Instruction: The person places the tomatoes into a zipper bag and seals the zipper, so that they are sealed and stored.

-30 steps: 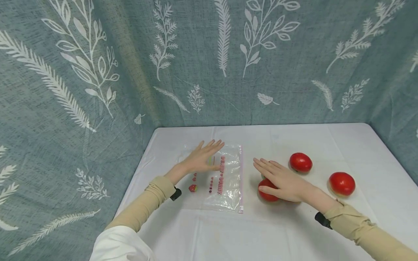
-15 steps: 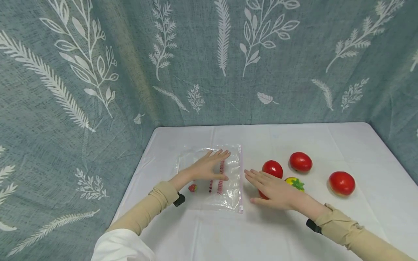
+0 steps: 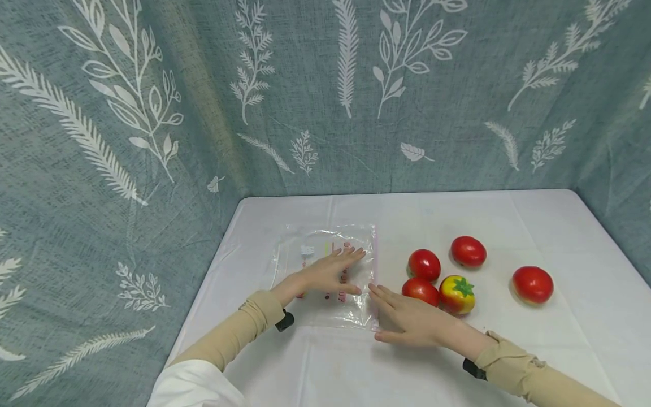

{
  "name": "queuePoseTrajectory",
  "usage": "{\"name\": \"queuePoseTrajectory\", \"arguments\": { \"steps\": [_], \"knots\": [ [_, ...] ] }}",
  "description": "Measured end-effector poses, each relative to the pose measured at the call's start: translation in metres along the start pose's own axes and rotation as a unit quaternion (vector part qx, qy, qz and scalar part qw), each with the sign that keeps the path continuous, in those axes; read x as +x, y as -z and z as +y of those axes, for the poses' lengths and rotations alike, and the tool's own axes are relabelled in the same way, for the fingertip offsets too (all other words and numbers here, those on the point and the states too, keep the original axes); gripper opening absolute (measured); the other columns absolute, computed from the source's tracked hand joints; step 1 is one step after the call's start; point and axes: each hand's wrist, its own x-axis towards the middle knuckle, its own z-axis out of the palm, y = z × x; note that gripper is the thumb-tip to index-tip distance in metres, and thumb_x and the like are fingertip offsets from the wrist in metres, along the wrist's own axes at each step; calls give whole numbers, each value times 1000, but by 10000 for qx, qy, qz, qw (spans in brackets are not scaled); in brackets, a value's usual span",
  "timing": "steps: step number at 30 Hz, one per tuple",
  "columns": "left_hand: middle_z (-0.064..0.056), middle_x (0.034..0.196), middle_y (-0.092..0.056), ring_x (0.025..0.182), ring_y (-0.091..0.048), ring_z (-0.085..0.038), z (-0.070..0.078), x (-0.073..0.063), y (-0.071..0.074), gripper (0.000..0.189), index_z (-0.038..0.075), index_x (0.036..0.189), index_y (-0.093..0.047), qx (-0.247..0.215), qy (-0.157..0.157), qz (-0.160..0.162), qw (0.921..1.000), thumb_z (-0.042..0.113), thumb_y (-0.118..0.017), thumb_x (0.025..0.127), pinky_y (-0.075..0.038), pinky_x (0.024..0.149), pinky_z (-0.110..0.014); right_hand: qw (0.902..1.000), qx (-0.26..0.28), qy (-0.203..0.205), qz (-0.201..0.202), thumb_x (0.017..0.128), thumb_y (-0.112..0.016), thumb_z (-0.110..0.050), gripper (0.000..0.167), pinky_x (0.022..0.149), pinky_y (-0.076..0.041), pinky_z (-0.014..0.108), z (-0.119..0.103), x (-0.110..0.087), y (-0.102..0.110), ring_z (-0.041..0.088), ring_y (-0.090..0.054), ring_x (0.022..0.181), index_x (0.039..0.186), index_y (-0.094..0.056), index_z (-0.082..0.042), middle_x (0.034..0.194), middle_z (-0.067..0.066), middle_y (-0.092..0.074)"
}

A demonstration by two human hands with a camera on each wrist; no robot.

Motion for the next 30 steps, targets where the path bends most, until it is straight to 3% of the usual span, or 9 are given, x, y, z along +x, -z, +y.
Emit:
{"name": "queuePoseTrajectory", "arguments": {
  "steps": [6, 18, 30],
  "knots": [
    [-4, 159, -18, 147, -16, -30, 3, -1, -11, 91, 13, 152, -18, -181, 39, -45, 9998, 54, -63, 84, -17, 120, -48, 9994, 166, -250, -155, 90, -45, -63, 85, 109, -41, 42, 0, 0, -8, 22, -26, 145, 152, -20, -11, 160, 4, -17],
    [-6, 160, -7, 148, -5, -27, 9, -1, -29, 98, 10, 152, -15, -286, 20, -116, 9995, 52, -67, 81, -11, 121, -44, 9952, 637, -720, -170, 92, -52, -52, 84, 113, -33, 45, -1, 0, -22, 31, -22, 145, 150, -19, 0, 159, 14, -17],
    [-7, 161, -8, 148, -7, -27, 7, -1, -38, 100, 7, 152, -14, -267, 56, -258, 9993, 50, -69, 81, -14, 121, -46, 9948, 617, -811, -53, 94, -48, -51, 78, 114, -32, 46, 2, 6, -28, 34, -23, 144, 147, -25, 2, 157, 18, -20]
  ]
}}
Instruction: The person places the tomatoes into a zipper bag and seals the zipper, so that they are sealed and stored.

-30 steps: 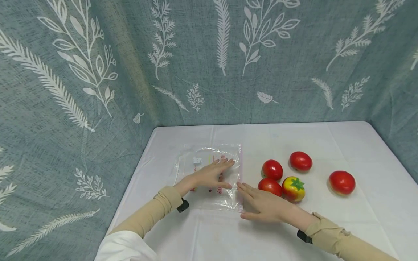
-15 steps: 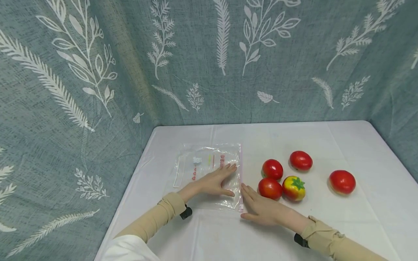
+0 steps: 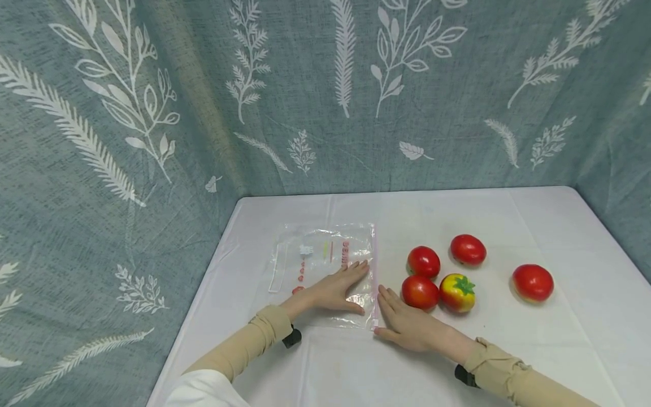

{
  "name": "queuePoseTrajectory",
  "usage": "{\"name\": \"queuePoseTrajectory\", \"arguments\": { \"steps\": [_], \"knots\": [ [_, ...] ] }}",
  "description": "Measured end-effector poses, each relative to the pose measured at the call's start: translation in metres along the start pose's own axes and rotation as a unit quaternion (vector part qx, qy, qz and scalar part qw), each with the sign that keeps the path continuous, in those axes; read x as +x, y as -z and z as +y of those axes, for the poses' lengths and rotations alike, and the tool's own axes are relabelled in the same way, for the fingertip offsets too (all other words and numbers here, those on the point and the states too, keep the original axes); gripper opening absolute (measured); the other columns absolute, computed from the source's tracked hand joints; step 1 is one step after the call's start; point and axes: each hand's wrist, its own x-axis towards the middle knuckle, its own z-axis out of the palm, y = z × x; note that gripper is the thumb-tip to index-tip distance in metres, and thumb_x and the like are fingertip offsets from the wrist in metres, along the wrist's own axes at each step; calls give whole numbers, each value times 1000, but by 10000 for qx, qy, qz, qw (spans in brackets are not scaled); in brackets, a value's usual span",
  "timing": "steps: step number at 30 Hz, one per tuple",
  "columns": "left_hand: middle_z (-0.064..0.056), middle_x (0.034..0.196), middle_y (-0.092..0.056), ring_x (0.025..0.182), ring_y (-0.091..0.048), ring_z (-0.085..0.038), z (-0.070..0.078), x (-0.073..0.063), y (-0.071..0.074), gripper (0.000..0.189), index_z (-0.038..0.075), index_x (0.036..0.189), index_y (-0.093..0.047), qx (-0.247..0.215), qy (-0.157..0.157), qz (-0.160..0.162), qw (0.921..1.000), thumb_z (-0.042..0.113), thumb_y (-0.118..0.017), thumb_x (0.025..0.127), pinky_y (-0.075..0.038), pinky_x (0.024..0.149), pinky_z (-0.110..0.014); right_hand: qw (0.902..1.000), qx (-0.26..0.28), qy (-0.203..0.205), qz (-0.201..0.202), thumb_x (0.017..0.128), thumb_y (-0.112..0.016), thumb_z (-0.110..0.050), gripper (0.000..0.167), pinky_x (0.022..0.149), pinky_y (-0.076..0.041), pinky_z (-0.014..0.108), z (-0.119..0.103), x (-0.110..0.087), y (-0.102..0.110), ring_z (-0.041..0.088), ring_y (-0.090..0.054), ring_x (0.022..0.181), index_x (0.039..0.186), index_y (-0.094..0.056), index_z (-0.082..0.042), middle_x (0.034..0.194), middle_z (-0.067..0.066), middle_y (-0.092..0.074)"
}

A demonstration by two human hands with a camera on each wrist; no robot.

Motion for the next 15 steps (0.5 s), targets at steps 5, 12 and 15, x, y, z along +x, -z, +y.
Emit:
{"name": "queuePoseTrajectory", "arguments": {
  "steps": [5, 12, 15],
  "knots": [
    [-2, 161, -7, 148, -6, -24, -2, 0, -4, 98, 13, 153, -14, -29, 144, 12, 9999, 52, -67, 81, -21, 117, -54, 10000, -11, 60, 26, 95, -48, -49, 74, 114, -32, 47, 1, 0, 0, 34, -22, 144, 147, -27, 0, 157, 15, -22],
    [-2, 161, -11, 148, -8, -23, -3, 0, -7, 93, 14, 152, -18, -321, 22, 204, 9993, 47, -69, 82, -17, 120, -50, 9989, -297, 354, 17, 95, -44, -53, 72, 117, -28, 46, 8, 3, -3, 30, -22, 145, 148, -29, -6, 157, 11, -24],
    [-3, 160, -14, 148, -11, -22, -3, 0, -8, 90, 14, 152, -21, -537, -19, 271, 9982, 44, -70, 82, -14, 121, -46, 9981, -356, 494, 37, 95, -41, -57, 74, 118, -25, 45, 11, 6, -4, 28, -22, 145, 148, -29, -7, 157, 12, -24]
  ]
}}
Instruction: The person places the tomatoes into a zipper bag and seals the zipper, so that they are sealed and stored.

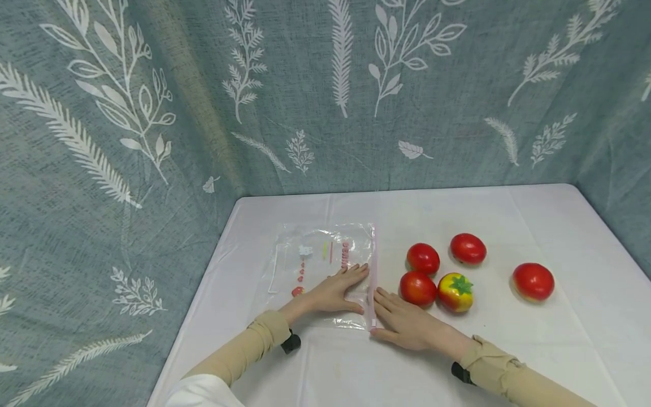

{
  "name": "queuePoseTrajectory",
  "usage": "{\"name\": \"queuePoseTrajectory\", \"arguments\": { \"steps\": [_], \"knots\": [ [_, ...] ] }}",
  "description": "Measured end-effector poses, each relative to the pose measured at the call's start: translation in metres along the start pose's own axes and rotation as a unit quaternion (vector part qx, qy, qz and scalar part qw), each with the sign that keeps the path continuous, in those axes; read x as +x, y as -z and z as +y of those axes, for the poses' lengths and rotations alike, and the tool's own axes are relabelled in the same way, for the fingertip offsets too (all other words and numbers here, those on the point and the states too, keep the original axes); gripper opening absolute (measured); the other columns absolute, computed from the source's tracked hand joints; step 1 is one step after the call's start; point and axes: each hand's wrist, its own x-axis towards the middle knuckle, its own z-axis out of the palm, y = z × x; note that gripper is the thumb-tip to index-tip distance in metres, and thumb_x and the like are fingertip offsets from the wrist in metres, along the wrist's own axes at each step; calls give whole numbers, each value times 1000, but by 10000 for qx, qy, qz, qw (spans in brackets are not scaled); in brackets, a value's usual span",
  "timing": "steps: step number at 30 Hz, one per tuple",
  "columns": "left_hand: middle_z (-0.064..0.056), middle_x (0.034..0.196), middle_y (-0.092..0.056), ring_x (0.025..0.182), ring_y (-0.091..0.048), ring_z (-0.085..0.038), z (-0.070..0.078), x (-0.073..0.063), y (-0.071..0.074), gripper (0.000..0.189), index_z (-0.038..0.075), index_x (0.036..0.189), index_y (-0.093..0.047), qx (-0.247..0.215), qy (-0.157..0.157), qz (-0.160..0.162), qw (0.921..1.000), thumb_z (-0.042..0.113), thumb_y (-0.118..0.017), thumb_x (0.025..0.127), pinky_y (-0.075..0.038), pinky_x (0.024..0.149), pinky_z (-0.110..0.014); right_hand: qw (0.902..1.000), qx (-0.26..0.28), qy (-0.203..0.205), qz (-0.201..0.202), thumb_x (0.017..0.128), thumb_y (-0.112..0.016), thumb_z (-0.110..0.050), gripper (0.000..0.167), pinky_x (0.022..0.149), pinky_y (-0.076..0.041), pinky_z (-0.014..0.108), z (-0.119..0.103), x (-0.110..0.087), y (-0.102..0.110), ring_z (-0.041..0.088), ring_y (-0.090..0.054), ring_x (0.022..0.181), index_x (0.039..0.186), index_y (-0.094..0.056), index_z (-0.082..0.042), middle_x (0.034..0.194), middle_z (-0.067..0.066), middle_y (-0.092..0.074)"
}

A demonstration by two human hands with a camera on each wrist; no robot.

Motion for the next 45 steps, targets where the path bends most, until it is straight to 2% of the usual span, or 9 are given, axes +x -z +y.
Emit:
{"name": "queuePoseTrajectory", "arguments": {
  "steps": [3, 8, 13, 20, 27, 33, 39, 42, 45],
  "knots": [
    [-2, 160, -16, 148, -12, -21, 0, 0, -2, 89, 16, 152, -22, -223, 4, 53, 9997, 42, -70, 82, -13, 122, -45, 10000, 12, 53, -23, 93, -39, -62, 78, 119, -24, 45, 1, 1, -1, 26, -22, 146, 148, -30, -7, 157, 11, -24],
    [-2, 157, -24, 146, -20, -23, -1, -2, -5, 82, 15, 150, -29, -454, -164, 267, 9985, 37, -71, 82, -20, 120, -46, 9999, -49, 81, -70, 90, -38, -66, 82, 119, -24, 45, 3, 2, -1, 25, -23, 146, 148, -30, -9, 157, 9, -24],
    [-2, 153, -34, 143, -28, -23, 0, -6, -5, 73, 13, 146, -38, -791, -301, 393, 9956, 29, -73, 82, -28, 117, -43, 9998, -109, 152, -47, 90, -39, -67, 84, 119, -23, 46, 4, 3, -1, 26, -23, 145, 149, -29, -7, 157, 9, -24],
    [-4, 147, -43, 140, -35, -23, 3, -10, -4, 62, 9, 140, -47, -1130, -435, 559, 9911, 21, -71, 84, -32, 115, -38, 9998, -77, 174, -109, 89, -44, -65, 85, 119, -23, 45, 3, 3, -1, 25, -22, 146, 149, -28, -7, 158, 8, -23],
    [-8, 145, -44, 138, -38, -21, 6, -13, 0, 57, 9, 136, -51, -1761, -264, 741, 9812, 17, -71, 84, -34, 114, -37, 9998, 95, 197, -37, 88, -46, -65, 86, 119, -23, 47, 4, 3, -1, 24, -21, 146, 150, -25, -9, 159, 6, -21],
    [-13, 142, -47, 134, -43, -25, 6, -15, 3, 55, 10, 134, -53, -1877, -202, 998, 9769, 17, -71, 83, -37, 111, -39, 9998, 118, 136, 14, 88, -48, -64, 86, 119, -22, 44, 5, 5, -1, 20, -19, 147, 152, -21, -13, 159, 2, -19],
    [-18, 139, -49, 129, -48, -30, 10, -19, 6, 51, 6, 131, -56, -2049, -204, 1160, 9717, 13, -71, 83, -51, 94, -27, 9999, 124, 106, 17, 88, -48, -64, 85, 120, -22, 44, 5, 5, -1, 20, -19, 147, 152, -20, -15, 159, 0, -19],
    [-21, 137, -49, 126, -50, -34, 11, -21, 7, 48, 2, 129, -56, -2107, -256, 1244, 9693, 11, -70, 84, -49, 80, -21, 9998, 180, 62, -4, 88, -48, -63, 85, 120, -22, 44, 5, 5, -1, 20, -18, 147, 152, -21, -15, 159, 0, -19],
    [-22, 136, -50, 123, -53, -35, 12, -22, 8, 48, 2, 129, -57, -2145, -234, 1359, 9670, 10, -70, 84, -49, 75, -20, 9995, 307, 3, -35, 88, -49, -62, 84, 120, -22, 45, 4, 4, 0, 21, -18, 147, 152, -21, -15, 159, -1, -19]
  ]
}}
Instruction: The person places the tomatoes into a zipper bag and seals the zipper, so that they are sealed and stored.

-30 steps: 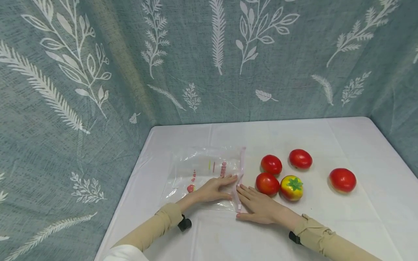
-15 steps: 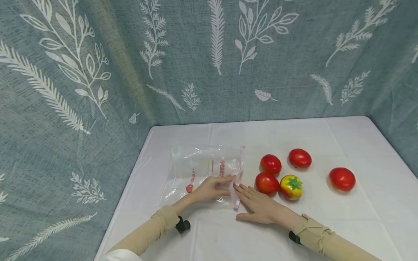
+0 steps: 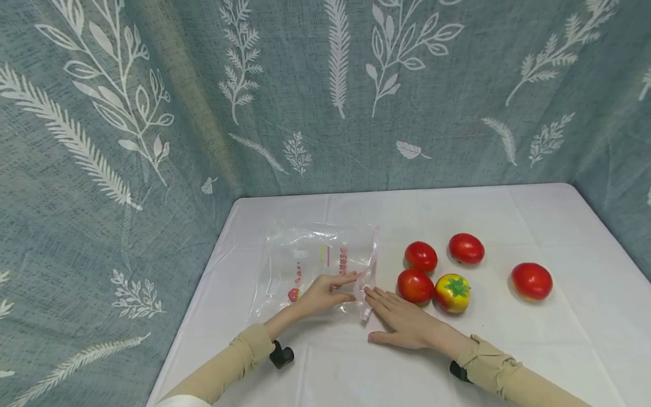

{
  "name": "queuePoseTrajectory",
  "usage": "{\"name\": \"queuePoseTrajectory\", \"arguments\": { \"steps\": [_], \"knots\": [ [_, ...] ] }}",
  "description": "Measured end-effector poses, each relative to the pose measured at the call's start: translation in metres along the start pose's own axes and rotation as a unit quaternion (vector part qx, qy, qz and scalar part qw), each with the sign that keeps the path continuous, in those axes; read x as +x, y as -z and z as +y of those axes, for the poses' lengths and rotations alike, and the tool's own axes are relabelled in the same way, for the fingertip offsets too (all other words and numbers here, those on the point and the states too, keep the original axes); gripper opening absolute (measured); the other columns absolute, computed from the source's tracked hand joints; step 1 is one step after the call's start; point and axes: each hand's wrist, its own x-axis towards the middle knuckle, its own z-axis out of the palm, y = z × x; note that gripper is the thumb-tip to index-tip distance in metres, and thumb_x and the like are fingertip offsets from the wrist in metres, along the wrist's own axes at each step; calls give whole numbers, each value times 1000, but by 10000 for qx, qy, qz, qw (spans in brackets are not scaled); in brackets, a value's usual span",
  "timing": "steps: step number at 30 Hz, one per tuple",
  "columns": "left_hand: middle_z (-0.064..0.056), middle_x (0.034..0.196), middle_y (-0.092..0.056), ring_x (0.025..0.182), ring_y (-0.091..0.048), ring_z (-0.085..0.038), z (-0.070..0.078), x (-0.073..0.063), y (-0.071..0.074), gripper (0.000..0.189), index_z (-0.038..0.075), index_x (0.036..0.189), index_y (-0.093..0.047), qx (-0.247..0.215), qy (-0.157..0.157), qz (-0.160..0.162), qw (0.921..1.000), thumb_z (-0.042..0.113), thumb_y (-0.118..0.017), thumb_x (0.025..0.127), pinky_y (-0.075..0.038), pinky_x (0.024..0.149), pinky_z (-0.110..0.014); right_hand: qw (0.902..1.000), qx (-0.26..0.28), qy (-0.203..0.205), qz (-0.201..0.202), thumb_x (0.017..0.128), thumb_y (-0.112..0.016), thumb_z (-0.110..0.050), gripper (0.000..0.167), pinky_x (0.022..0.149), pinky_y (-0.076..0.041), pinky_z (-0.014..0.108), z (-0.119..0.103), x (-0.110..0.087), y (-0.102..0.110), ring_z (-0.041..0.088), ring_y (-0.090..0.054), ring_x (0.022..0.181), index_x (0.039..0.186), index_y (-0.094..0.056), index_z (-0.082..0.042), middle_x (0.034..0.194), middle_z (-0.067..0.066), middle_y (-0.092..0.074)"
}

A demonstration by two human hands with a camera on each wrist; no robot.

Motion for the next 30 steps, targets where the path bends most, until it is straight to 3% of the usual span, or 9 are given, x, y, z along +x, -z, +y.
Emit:
{"name": "queuePoseTrajectory", "arguments": {
  "steps": [4, 6, 11, 19, 26, 30],
  "knots": [
    [-20, 135, -51, 120, -55, -36, 2, -2, 2, 47, 1, 128, -57, -76, 12, 148, 9999, 9, -70, 84, -54, 90, -30, 9999, 88, -57, -10, 88, -50, -62, 85, 119, -22, 45, 0, 0, 0, 21, -18, 147, 152, -21, -15, 159, -1, -19],
    [-20, 134, -52, 120, -55, -36, 2, -3, 3, 45, 0, 126, -58, -79, 10, 208, 9998, 10, -70, 84, -51, 97, -39, 9999, 96, -74, -16, 88, -50, -62, 85, 119, -23, 45, -1, 0, 0, 20, -18, 147, 152, -20, -15, 159, -1, -19],
    [-18, 131, -55, 120, -56, -35, 1, -5, 6, 42, 0, 124, -60, -37, 11, 341, 9994, 11, -70, 84, -50, 98, -46, 9999, 110, -104, -32, 88, -50, -61, 84, 119, -23, 45, -1, 0, -1, 20, -18, 147, 152, -21, -16, 159, -2, -19],
    [-17, 128, -59, 117, -58, -33, 3, -4, 9, 39, -2, 121, -62, -262, 39, 684, 9973, 6, -69, 84, -54, 93, -38, 9998, 172, -125, -17, 89, -49, -61, 83, 119, -23, 45, -1, 0, -1, 21, -18, 147, 152, -21, -15, 159, -2, -18],
    [-20, 125, -60, 117, -57, -29, 5, -4, 12, 38, -5, 122, -60, -516, 182, 769, 9955, 3, -67, 85, -50, 81, -14, 9997, 215, -129, 5, 89, -50, -59, 82, 119, -24, 45, -2, -1, 0, 22, -19, 147, 152, -22, -14, 159, 0, -20],
    [-22, 126, -59, 118, -55, -25, 8, -4, 15, 39, -7, 123, -58, -652, 267, 797, 9943, 3, -65, 86, -48, 76, -9, 9996, 239, -148, 13, 89, -51, -59, 82, 118, -24, 46, -2, -1, 0, 22, -19, 147, 152, -22, -14, 159, 0, -20]
  ]
}}
